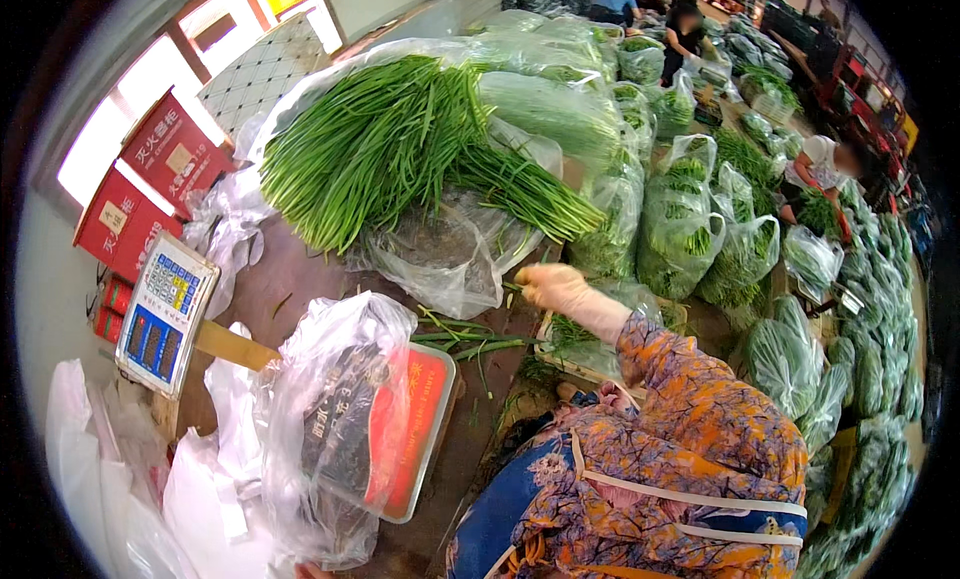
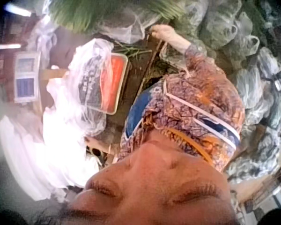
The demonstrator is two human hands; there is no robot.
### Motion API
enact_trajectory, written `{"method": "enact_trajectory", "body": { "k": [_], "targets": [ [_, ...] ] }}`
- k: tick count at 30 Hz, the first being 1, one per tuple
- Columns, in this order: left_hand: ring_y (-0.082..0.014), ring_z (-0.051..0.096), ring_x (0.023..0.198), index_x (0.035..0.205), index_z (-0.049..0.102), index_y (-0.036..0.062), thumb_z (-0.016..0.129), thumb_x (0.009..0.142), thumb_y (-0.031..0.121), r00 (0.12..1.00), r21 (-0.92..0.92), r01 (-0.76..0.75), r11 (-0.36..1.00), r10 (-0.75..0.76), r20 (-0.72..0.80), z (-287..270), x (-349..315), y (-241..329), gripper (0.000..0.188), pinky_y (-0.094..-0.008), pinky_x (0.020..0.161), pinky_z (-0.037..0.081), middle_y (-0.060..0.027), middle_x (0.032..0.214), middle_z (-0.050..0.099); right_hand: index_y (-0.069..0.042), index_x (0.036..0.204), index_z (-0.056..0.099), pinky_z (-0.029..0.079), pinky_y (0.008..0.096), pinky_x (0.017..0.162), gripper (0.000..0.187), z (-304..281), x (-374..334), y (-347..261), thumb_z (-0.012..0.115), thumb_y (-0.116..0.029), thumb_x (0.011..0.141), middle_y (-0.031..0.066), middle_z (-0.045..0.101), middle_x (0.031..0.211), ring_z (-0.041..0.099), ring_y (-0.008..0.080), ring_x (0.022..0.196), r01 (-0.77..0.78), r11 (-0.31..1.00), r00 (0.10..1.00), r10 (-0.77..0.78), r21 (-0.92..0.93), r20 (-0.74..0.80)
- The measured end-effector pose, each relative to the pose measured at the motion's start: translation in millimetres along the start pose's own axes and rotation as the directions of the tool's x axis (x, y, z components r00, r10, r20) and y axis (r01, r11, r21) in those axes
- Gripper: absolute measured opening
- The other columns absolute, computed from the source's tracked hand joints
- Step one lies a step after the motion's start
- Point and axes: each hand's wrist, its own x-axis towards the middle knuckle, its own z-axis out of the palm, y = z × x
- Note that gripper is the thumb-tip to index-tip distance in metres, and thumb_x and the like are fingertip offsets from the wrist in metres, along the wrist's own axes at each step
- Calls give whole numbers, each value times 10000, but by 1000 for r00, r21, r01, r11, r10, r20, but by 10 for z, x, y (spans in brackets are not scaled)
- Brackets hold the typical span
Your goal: The person gathers green onions from a large pile, aligns them into bundles, and places them on a digital scale. They then transfer the weighed bundles into plastic bags and set the bags aside. The process is repeated continuously throughout the clip.
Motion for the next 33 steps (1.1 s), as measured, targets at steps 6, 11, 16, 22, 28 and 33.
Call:
{"method": "enact_trajectory", "body": {
  "k": [6,11,16,22,28,33],
  "targets": [
    [-327,549,943,1034,556,-78,580,836,176,902,72,-126,989,145,-408,290,-295,1216,323,-401,848,431,-230,984,587,-87,1093,574,465,377,756,325,-132,710,340,543,-184,784,162,617,953,592,306,881,-110,977,970,146,184,-195],
    [-224,522,959,1070,519,-16,541,869,158,945,-43,-243,969,227,-235,676,-479,1451,267,-314,872,399,-133,1048,544,-120,950,635,455,398,799,270,-387,1490,466,567,-107,689,117,603,999,543,319,970,87,995,908,-56,56,-415],
    [-219,494,1000,1056,498,-12,505,885,69,929,-18,-364,931,361,-80,1011,-839,1545,190,-319,886,385,-133,1096,510,-112,939,642,395,395,894,248,-409,2015,830,550,-151,712,120,516,1170,464,337,1082,213,928,918,-296,-304,-263],
    [-229,497,1007,1020,505,-24,490,868,10,923,104,-365,925,374,-88,1085,-1316,1626,157,-325,882,394,-144,1108,506,-115,929,667,352,354,973,292,-142,2295,1026,698,-204,653,113,484,1229,380,332,1185,150,945,956,-215,-291,-202],
    [-222,499,1004,994,520,-30,494,863,5,950,84,-292,953,299,-92,1313,-1599,1914,138,-322,889,395,-139,1107,505,-23,865,627,474,370,749,325,-208,2588,1466,672,-299,701,106,615,837,578,316,827,330,944,907,-312,19,-284],
    [-213,477,1024,978,523,-27,484,852,-8,975,-36,-223,974,222,-21,1531,-1628,2184,133,-311,867,406,-134,1136,450,23,845,605,471,309,778,269,-835,2574,1235,698,-200,727,128,620,1044,595,229,945,443,803,876,-293,398,-383]
  ]
}}
